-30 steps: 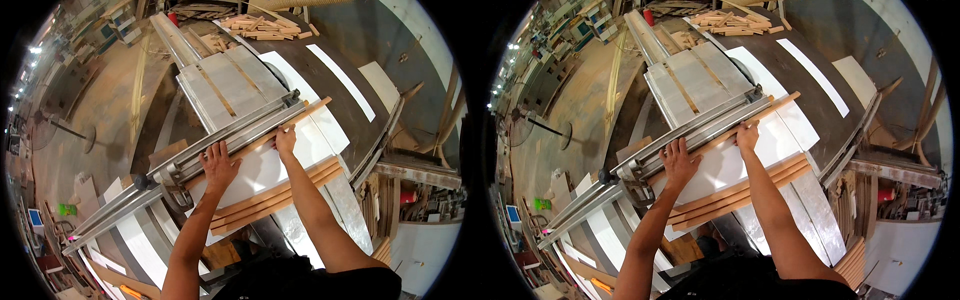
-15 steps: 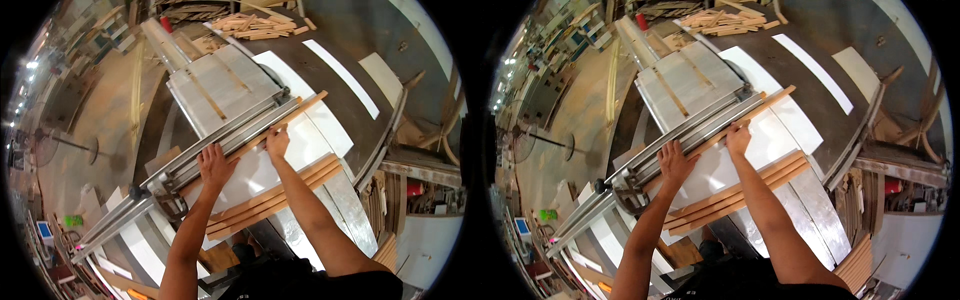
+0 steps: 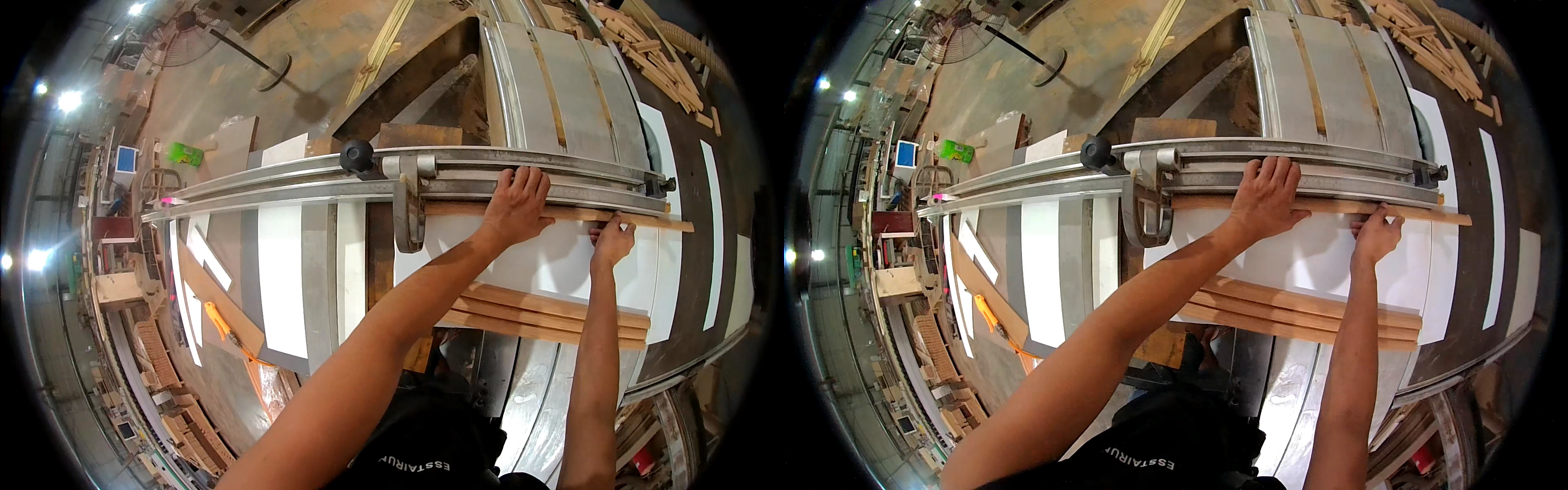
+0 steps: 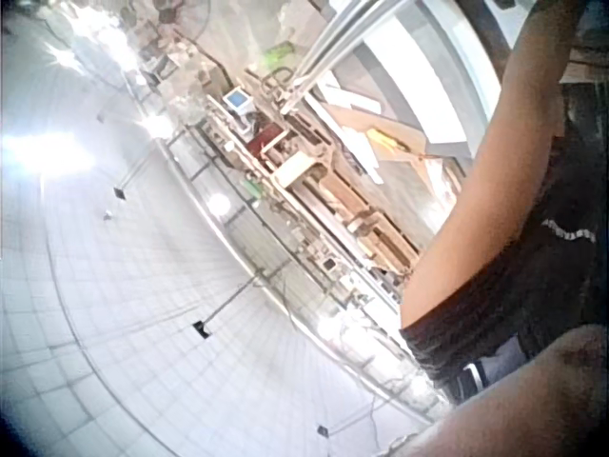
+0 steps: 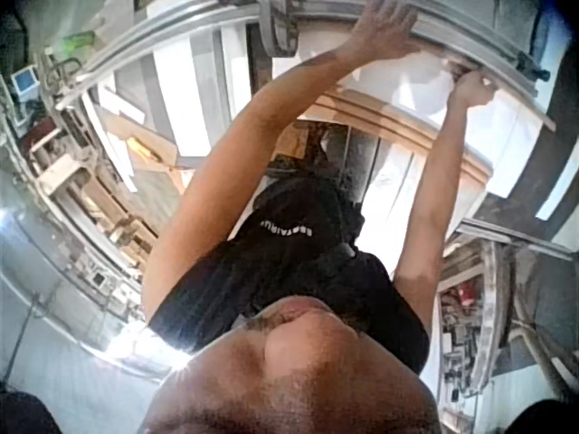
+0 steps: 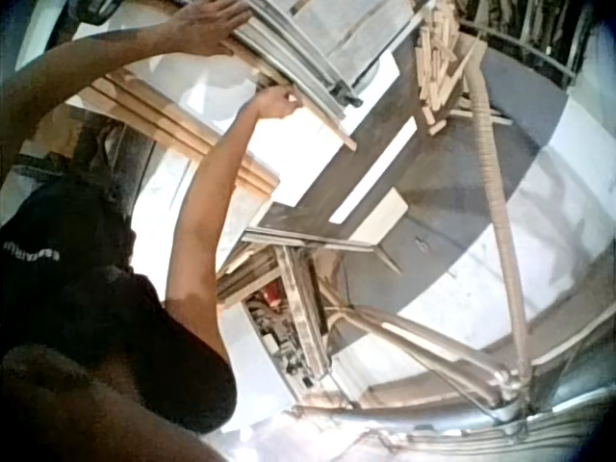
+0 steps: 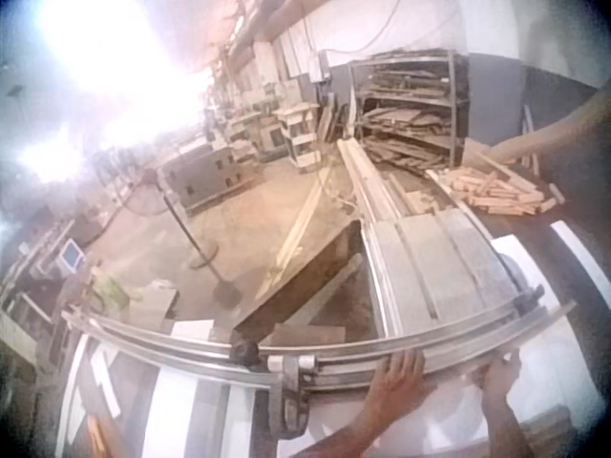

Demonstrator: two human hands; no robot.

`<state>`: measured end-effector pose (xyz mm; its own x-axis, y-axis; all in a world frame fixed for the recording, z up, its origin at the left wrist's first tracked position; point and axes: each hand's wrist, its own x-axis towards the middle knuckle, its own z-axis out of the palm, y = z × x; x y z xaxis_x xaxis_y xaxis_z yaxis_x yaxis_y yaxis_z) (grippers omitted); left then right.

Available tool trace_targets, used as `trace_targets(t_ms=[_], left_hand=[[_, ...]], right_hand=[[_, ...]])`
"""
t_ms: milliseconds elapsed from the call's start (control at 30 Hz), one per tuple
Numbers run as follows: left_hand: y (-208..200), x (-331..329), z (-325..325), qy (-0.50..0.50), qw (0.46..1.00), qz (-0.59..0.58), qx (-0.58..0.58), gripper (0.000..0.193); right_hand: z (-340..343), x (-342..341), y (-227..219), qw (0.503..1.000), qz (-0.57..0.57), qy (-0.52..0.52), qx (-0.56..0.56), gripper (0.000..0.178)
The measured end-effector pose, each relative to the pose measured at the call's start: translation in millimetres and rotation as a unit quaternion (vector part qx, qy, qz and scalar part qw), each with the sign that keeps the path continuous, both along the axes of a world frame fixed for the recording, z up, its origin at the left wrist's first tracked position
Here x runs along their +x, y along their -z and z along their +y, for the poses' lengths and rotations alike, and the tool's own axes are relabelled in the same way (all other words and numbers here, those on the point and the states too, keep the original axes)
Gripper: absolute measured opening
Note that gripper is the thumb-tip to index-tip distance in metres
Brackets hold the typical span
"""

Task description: The person uses a table saw to cut long wooden dowels into shorter segments. They feed the dowels through the saw blade one by one, collecting the cut pieces. After cutting, they gather the segments and stack them neatly on a cardboard sheet on the floor.

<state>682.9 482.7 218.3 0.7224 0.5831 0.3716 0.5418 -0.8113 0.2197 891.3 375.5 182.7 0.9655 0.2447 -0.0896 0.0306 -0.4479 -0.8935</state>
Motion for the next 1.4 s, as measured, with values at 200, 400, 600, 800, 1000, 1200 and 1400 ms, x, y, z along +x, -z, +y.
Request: trace_targets(t_ms=[200, 400, 600, 800, 1000, 1200, 1400], left_hand=[[-1.6, 2.5, 0.0, 0.0, 1.0, 0.003, -0.014, 0.079], [-10.7, -3.5, -4.1, 0.013, 0.997, 0.025, -0.068, 0.08], [9.9, -41.4, -57.3, 0.014, 0.996, 0.033, -0.082, 0.063], [0.3, -38.1, -64.7, 0.035, 0.995, 0.075, -0.05, 0.022], [-64.4, -28.9, -124.4, 0.133, 0.988, 0.052, -0.051, 0.016], [-255.7, -87.8, -173.5, 0.14, 0.979, -0.143, 0.03, 0.017], [-315.3, -154.3, -191.9, 0.238, 0.854, -0.364, -0.284, 0.04]], right_hand=[[0.6, 2.0, -6.4, 1.0, 0.01, -0.008, -0.013, 0.04], [-10.6, 16.8, 3.1, 0.997, 0.072, 0.013, 0.029, 0.046], [-68.5, 17.1, -0.8, 0.989, 0.103, 0.081, 0.063, 0.035], [-128.7, 40.2, -4.1, 0.97, 0.213, 0.063, 0.101, 0.026], [-144.1, 10.1, -61.4, 0.913, 0.32, 0.044, 0.248, 0.032], [-191.4, 25.2, -111.2, 0.866, 0.286, 0.066, 0.406, 0.023], [-215.8, 9.1, -178.4, 0.763, 0.322, 0.022, 0.56, 0.016]])
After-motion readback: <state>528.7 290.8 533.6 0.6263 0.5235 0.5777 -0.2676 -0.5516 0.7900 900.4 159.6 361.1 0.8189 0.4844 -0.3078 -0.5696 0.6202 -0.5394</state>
